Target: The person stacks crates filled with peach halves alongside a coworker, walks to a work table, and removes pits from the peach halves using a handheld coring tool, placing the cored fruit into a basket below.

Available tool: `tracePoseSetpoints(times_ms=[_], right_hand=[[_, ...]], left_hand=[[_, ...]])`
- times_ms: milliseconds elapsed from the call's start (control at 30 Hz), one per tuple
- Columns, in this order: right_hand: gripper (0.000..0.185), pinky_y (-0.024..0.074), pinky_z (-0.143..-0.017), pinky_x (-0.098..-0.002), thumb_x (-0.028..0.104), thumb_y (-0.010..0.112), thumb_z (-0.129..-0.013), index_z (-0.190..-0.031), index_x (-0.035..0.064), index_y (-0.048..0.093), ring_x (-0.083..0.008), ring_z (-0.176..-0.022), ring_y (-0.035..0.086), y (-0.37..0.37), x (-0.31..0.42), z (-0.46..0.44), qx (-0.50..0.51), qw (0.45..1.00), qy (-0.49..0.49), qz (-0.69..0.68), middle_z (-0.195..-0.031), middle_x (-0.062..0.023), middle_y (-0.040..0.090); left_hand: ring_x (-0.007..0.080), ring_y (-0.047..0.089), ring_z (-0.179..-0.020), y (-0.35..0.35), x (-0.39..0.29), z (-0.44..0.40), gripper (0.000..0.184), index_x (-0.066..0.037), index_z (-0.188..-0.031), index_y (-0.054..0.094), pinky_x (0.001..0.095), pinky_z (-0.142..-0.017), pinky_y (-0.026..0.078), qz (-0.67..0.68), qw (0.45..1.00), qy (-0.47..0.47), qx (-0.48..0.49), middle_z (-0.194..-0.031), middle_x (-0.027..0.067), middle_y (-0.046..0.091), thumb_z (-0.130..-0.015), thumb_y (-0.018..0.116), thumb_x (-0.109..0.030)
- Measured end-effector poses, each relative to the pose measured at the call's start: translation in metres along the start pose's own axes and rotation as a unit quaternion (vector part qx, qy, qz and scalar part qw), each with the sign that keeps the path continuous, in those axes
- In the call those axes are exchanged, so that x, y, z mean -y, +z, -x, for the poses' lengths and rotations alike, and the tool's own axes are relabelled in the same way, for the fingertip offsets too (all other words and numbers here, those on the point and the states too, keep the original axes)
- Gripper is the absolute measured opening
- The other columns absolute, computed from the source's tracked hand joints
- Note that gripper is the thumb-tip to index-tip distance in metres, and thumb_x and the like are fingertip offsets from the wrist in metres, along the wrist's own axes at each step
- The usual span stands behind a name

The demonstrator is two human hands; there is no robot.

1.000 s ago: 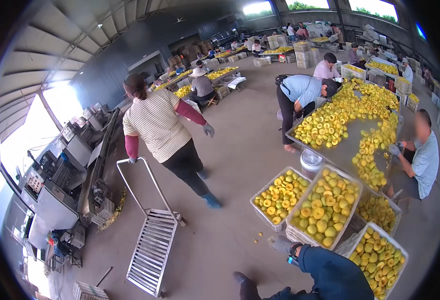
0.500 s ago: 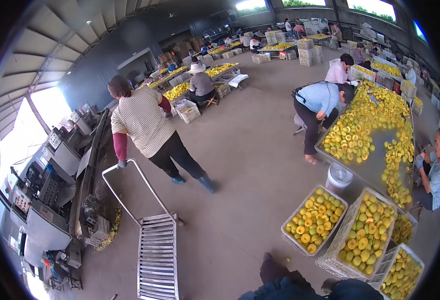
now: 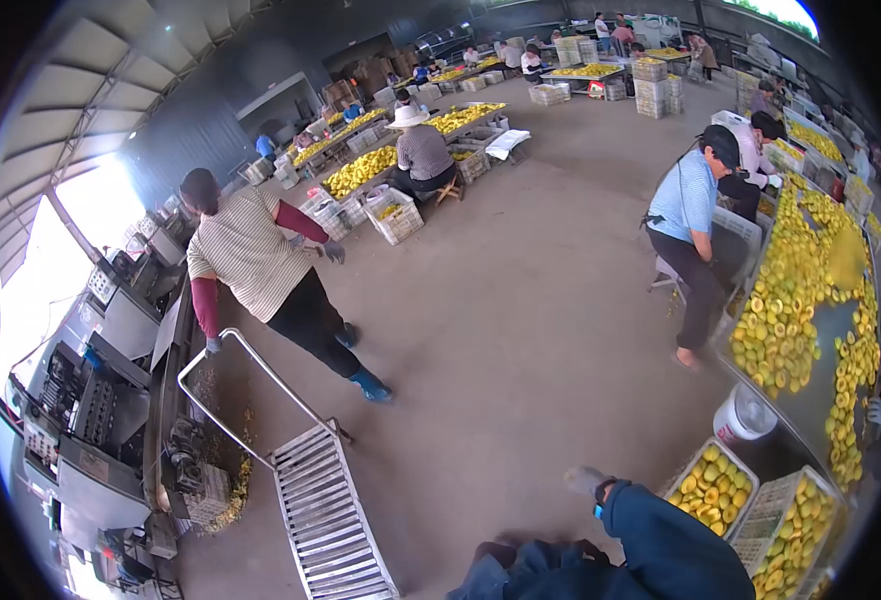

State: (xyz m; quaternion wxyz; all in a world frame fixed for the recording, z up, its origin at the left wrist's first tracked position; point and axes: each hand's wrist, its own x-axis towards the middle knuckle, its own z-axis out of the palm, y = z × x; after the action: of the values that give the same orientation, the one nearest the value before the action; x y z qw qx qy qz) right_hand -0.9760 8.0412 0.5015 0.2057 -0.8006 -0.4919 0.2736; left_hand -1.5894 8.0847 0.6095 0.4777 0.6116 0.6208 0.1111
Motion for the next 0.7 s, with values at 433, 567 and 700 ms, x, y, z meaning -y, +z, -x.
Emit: tracePoseSetpoints(times_ms=[433, 567, 700], right_hand=[[0.025, 0.0519, -0.081, -0.0476, 0.025, 0.054, -0.088, -0.096, 0.0075, 0.071, -0.0395, -0.094, 0.065, -0.073, 0.041, -0.26, 0.163, 0.978, -0.089, 0.091, -0.101, -0.0162, 0.069], [0.02, 0.0536, -0.074, -0.0479, 0.028, 0.064, -0.074, -0.086, 0.0142, 0.074, -0.0349, -0.084, 0.068, -0.081, 0.046, -0.262, 0.33, 0.915, -0.075, 0.22, -0.09, -0.014, 0.071], [0.021, 0.0537, -0.075, -0.0472, 0.029, 0.063, -0.076, -0.088, 0.0149, 0.074, -0.034, -0.085, 0.069, -0.115, 0.086, -0.384, 0.399, 0.889, -0.025, 0.222, -0.089, -0.0138, 0.071]], left_hand=[[0.0185, 0.054, -0.068, -0.114, -0.113, -0.375, 0.03, -0.001, -0.096, 0.064, 0.0351, -0.062, 0.046, 0.022, 0.999, -0.043, -0.013, -0.078, 0.004, 0.065, -0.1, 0.054, -0.028], [0.0187, 0.055, -0.069, -0.164, -0.139, -0.513, 0.03, 0.0, -0.097, 0.064, 0.0352, -0.062, 0.047, 0.011, 1.0, -0.011, -0.023, -0.078, 0.0045, 0.065, -0.1, 0.054, -0.029], [0.0189, 0.056, -0.07, -0.196, -0.244, -0.635, 0.031, 0.0, -0.099, 0.064, 0.0353, -0.063, 0.048, 0.005, 0.998, 0.038, -0.055, -0.079, 0.0053, 0.065, -0.1, 0.054, -0.029]])
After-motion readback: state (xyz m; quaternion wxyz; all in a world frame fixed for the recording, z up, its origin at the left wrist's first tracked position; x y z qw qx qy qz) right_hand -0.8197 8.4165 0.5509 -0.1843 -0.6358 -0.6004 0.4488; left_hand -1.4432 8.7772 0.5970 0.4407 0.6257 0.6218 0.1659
